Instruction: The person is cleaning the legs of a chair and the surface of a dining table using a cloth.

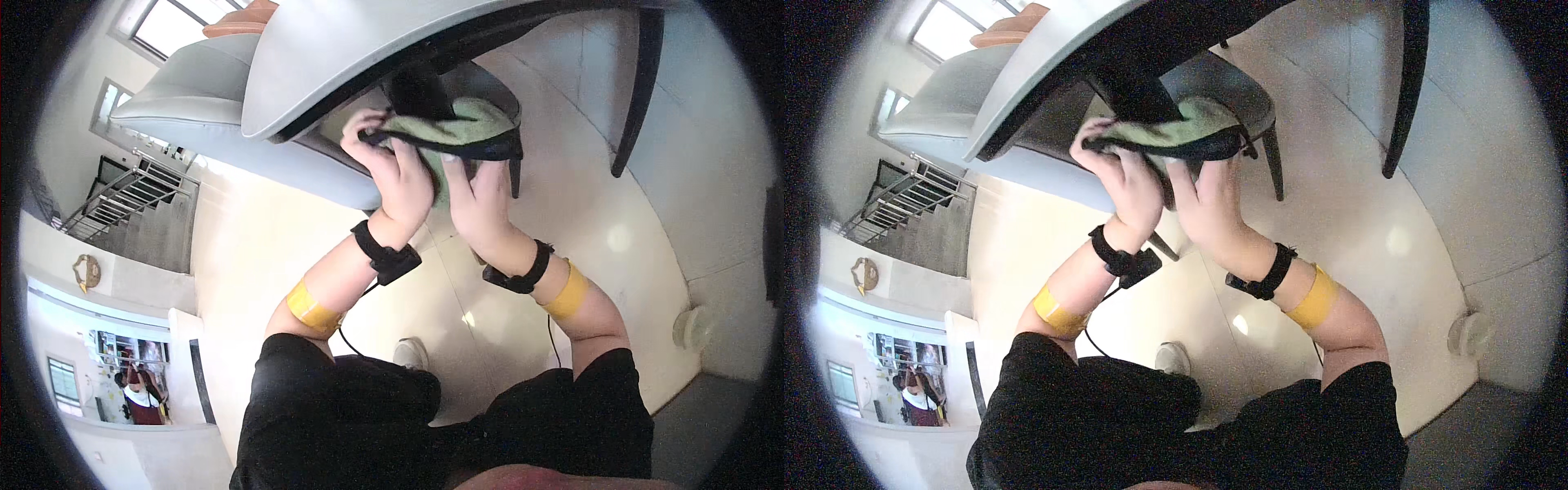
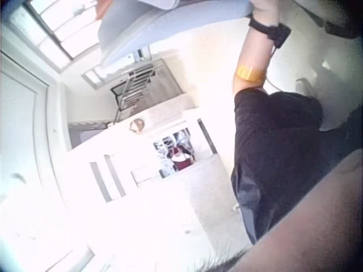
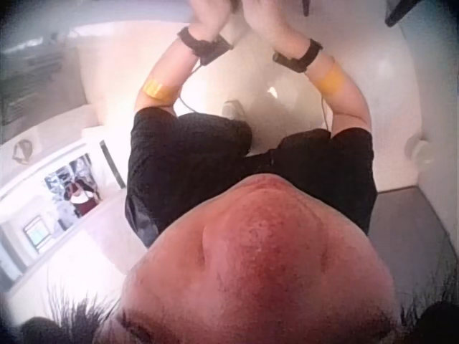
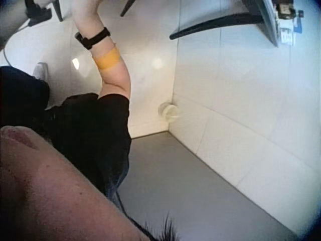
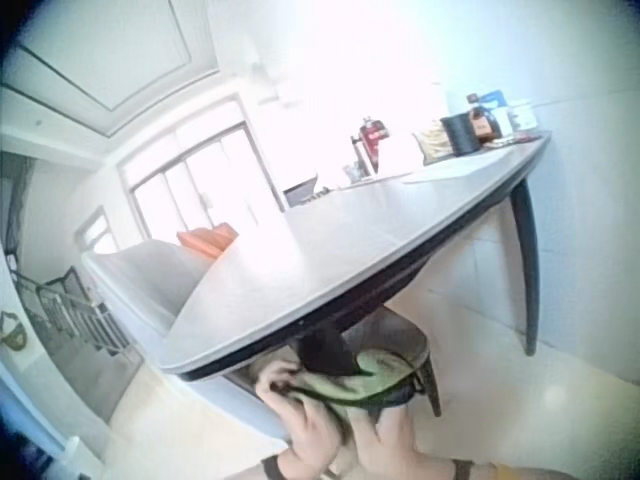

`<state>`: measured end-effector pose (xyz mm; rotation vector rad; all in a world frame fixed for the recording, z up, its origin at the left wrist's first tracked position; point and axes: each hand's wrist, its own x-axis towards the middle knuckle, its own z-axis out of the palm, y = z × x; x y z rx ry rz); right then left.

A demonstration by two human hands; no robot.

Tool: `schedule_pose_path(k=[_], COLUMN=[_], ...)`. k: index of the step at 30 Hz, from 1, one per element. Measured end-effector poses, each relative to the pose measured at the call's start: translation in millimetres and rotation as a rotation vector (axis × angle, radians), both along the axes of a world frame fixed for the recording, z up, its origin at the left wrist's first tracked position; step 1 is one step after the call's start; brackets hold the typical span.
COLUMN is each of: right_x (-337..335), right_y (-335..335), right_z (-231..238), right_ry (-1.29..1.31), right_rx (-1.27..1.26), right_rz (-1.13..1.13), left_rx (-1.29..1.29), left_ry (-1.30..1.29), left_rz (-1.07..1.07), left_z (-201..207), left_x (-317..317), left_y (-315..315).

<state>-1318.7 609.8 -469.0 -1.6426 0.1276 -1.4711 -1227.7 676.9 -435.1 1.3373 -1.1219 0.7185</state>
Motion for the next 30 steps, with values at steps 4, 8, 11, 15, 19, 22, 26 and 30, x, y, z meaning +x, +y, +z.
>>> schedule_pose_path(k=[4,8,11,15,19,22,26,30], right_x=[-7,1,0,-5,-28,-47,-71,-69], right_y=[-19,-25,-24,-27,-24,-31,-39,-15], right_z=[62,80,43,-49,-96,-69,27,119], right_ry=[-0.059,-0.030,0.052,0.193,0.328,0.117,-0.349,-0.293], right_rx=[-0.296,-0.293,-0.260,-0.068,0.142,0.146,0.261,0.016], right_rz=[-0.192,-0.234,-0.203,-0.107,0.078,0.016,-0.026,-0.170], left_rx=[-0.236,-0.311,-0.250,-0.088,0.161,0.123,-0.053,-0.211], left_ry=[0.252,0.221,0.164,-0.121,-0.642,-0.675,-0.103,0.263], left_rz=[-0.359,-0.238,-0.207,-0.013,0.001,-0.150,-0.541,-0.640], left_z=[64,43,5,-56,-63,-30,27,57], left_x=[-7,-17,-16,-7,-11,-33,-71,-94], left_y=[-15,-21,-22,-12,5,-10,-26,-19])
